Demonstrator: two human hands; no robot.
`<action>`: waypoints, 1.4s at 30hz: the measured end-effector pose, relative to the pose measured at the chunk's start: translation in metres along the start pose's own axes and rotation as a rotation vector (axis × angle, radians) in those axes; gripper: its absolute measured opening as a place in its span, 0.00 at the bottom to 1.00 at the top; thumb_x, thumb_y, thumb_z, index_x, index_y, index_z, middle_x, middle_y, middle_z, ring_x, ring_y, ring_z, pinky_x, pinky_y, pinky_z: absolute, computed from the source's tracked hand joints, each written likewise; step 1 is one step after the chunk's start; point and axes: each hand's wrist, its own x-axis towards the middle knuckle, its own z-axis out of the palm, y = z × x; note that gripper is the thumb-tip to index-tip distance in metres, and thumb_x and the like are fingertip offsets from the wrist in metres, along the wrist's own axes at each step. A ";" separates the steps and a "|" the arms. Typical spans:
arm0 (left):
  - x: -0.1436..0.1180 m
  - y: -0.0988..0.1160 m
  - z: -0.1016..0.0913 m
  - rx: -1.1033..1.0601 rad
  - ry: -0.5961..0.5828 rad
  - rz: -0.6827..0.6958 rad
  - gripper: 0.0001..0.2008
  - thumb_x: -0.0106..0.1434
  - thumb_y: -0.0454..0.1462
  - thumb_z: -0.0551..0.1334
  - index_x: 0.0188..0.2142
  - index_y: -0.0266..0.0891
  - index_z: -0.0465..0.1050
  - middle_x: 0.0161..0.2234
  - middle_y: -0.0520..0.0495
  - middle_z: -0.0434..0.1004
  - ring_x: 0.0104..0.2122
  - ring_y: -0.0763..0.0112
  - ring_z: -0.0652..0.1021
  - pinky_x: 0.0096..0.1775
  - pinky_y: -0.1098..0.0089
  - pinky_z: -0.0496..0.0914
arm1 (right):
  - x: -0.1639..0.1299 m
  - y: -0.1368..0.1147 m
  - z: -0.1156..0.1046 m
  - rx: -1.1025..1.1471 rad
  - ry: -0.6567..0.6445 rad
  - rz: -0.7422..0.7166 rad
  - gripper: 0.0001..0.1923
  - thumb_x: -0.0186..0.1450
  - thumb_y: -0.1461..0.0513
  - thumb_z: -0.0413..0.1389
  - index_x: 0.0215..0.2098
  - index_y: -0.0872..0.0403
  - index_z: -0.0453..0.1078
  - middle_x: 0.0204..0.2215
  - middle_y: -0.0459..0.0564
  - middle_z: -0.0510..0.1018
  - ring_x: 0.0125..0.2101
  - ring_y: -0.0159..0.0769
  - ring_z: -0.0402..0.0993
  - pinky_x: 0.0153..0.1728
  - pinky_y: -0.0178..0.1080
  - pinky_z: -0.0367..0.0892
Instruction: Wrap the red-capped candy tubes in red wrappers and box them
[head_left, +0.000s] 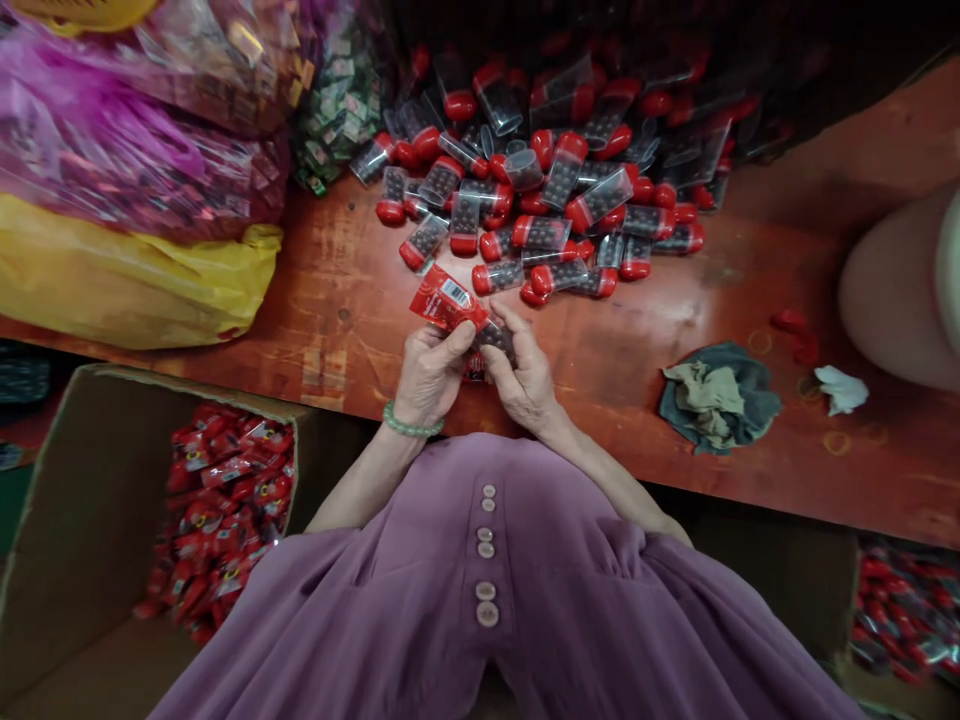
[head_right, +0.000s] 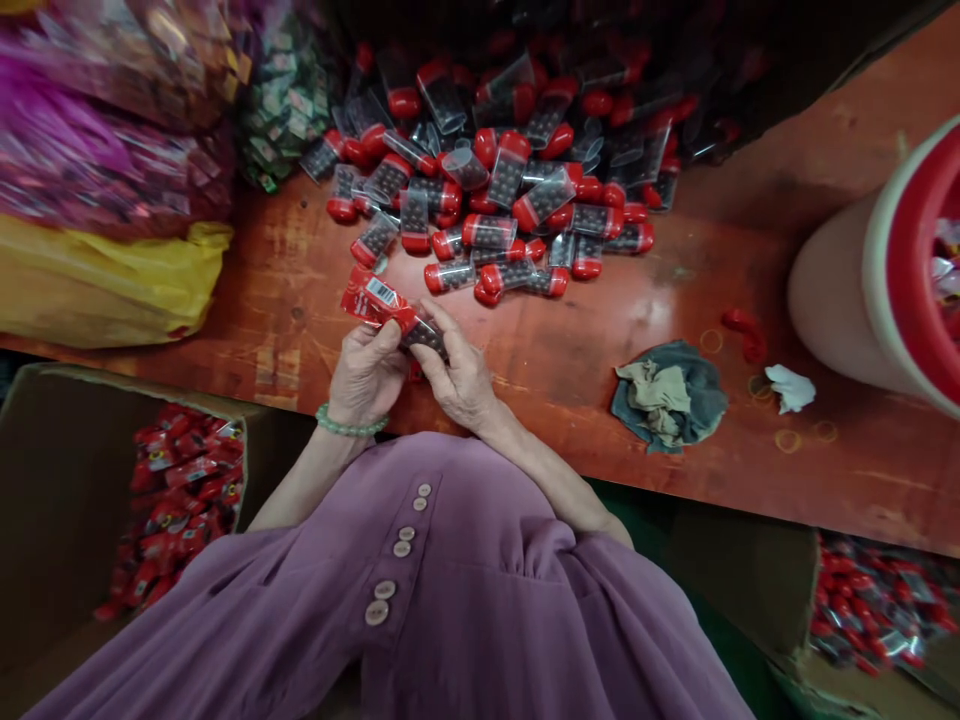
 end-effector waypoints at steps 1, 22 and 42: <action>-0.001 0.000 -0.001 -0.013 0.015 0.000 0.19 0.41 0.47 0.79 0.30 0.41 0.80 0.32 0.49 0.83 0.36 0.67 0.82 0.41 0.69 0.75 | -0.001 0.000 -0.001 -0.018 0.010 -0.014 0.25 0.72 0.50 0.49 0.63 0.48 0.57 0.52 0.54 0.75 0.50 0.41 0.76 0.50 0.47 0.76; 0.004 0.003 -0.001 -0.040 -0.027 0.033 0.20 0.45 0.48 0.78 0.34 0.39 0.81 0.34 0.46 0.84 0.44 0.57 0.83 0.47 0.63 0.77 | 0.003 -0.015 -0.009 0.149 0.064 0.105 0.10 0.69 0.55 0.57 0.46 0.50 0.67 0.29 0.41 0.77 0.22 0.26 0.72 0.26 0.33 0.71; 0.015 -0.002 -0.006 0.014 -0.069 -0.035 0.20 0.47 0.50 0.76 0.34 0.39 0.81 0.35 0.45 0.85 0.31 0.65 0.83 0.32 0.68 0.77 | 0.006 -0.002 0.002 0.246 0.032 0.211 0.13 0.70 0.51 0.55 0.47 0.48 0.65 0.25 0.39 0.72 0.19 0.25 0.67 0.22 0.31 0.68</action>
